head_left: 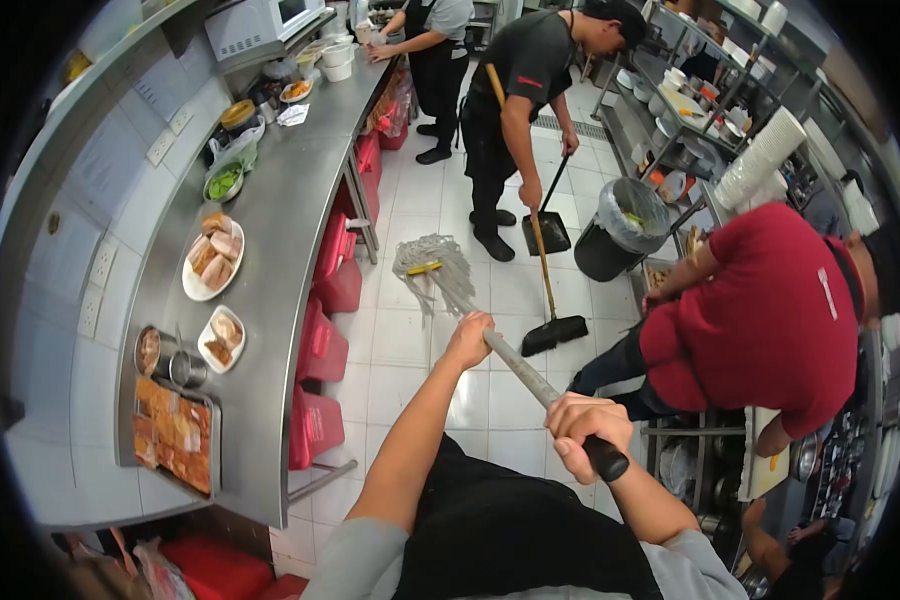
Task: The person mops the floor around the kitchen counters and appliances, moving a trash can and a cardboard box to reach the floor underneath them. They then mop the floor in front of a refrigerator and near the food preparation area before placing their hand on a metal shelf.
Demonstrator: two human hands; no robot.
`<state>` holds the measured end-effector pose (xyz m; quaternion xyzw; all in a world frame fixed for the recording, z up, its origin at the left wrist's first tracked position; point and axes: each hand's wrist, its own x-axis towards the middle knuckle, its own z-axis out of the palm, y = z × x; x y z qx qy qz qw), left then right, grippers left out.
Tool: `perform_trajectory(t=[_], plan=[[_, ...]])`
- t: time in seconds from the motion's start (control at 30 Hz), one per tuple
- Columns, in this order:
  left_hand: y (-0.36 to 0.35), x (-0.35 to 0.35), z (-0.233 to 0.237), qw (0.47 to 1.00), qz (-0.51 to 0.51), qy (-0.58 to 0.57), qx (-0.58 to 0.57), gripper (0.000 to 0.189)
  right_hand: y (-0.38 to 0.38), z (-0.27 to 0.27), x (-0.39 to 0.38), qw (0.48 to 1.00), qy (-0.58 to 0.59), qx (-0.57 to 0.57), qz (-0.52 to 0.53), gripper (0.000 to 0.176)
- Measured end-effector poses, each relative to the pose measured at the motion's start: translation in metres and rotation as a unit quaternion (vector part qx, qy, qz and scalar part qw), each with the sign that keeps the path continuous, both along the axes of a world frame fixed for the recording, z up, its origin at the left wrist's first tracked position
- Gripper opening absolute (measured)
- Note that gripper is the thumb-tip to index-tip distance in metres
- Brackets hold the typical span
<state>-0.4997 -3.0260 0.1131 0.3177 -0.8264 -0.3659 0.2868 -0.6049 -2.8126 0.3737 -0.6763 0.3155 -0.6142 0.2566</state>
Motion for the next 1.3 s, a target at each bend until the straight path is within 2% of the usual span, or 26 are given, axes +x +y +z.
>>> perform_trajectory(t=[0.13, 0.23, 0.33, 0.37, 0.47, 0.53, 0.6, 0.73, 0.8, 0.9, 0.97, 1.03, 1.07, 1.17, 1.3], plan=[[-0.084, -0.007, -0.011, 0.999, -0.033, -0.038, 0.001, 0.019, -0.054, 0.029, -0.009, 0.999, -0.015, 0.037, -0.015, 0.021], [-0.105, -0.020, -0.004, 0.998, -0.047, -0.049, -0.012, 0.019, -0.092, 0.062, -0.026, 0.995, -0.074, 0.060, -0.040, 0.023], [-0.107, -0.026, 0.037, 0.999, -0.029, 0.030, 0.000, 0.039, -0.125, 0.116, -0.053, 0.992, -0.095, 0.068, -0.051, 0.027], [-0.102, -0.023, 0.045, 0.999, -0.039, 0.026, 0.007, 0.039, -0.132, 0.133, -0.064, 0.992, -0.094, 0.075, -0.045, 0.027], [-0.084, -0.007, 0.057, 0.999, -0.030, 0.034, 0.000, 0.044, -0.148, 0.168, -0.082, 0.991, -0.098, 0.090, 0.014, 0.025], [-0.076, 0.005, 0.063, 0.996, -0.057, 0.059, 0.025, 0.043, -0.158, 0.181, -0.099, 0.983, -0.097, 0.115, 0.107, 0.024], [-0.081, 0.007, 0.065, 0.993, -0.088, 0.071, 0.041, 0.043, -0.168, 0.177, -0.109, 0.973, -0.120, 0.104, 0.167, 0.024], [-0.125, -0.019, 0.062, 0.989, -0.118, 0.089, -0.020, 0.039, -0.205, 0.179, -0.124, 0.975, -0.113, 0.091, 0.169, 0.026], [-0.162, -0.035, 0.058, 0.987, -0.113, 0.105, -0.047, 0.038, -0.232, 0.178, -0.118, 0.980, -0.102, 0.071, 0.158, 0.026], [-0.215, -0.057, 0.045, 0.988, -0.054, 0.121, -0.075, 0.036, -0.277, 0.176, -0.099, 0.988, -0.081, 0.049, 0.124, 0.030], [-0.268, -0.066, 0.037, 0.988, -0.048, 0.121, -0.081, 0.033, -0.312, 0.174, -0.086, 0.989, -0.026, 0.079, 0.124, 0.030], [-0.323, -0.071, 0.024, 0.987, -0.029, 0.118, -0.101, 0.031, -0.339, 0.150, -0.062, 0.996, -0.022, 0.080, 0.038, 0.028], [-0.350, -0.073, 0.017, 0.986, -0.021, 0.115, -0.118, 0.029, -0.357, 0.138, -0.053, 0.996, 0.017, 0.090, 0.009, 0.026], [-0.422, -0.080, -0.002, 0.995, 0.015, 0.081, -0.062, 0.027, -0.413, 0.108, -0.035, 0.985, 0.103, 0.134, -0.040, 0.021], [-0.491, -0.086, -0.012, 0.993, -0.014, 0.097, -0.061, 0.028, -0.479, 0.087, -0.024, 0.986, 0.102, 0.103, -0.083, 0.021]])
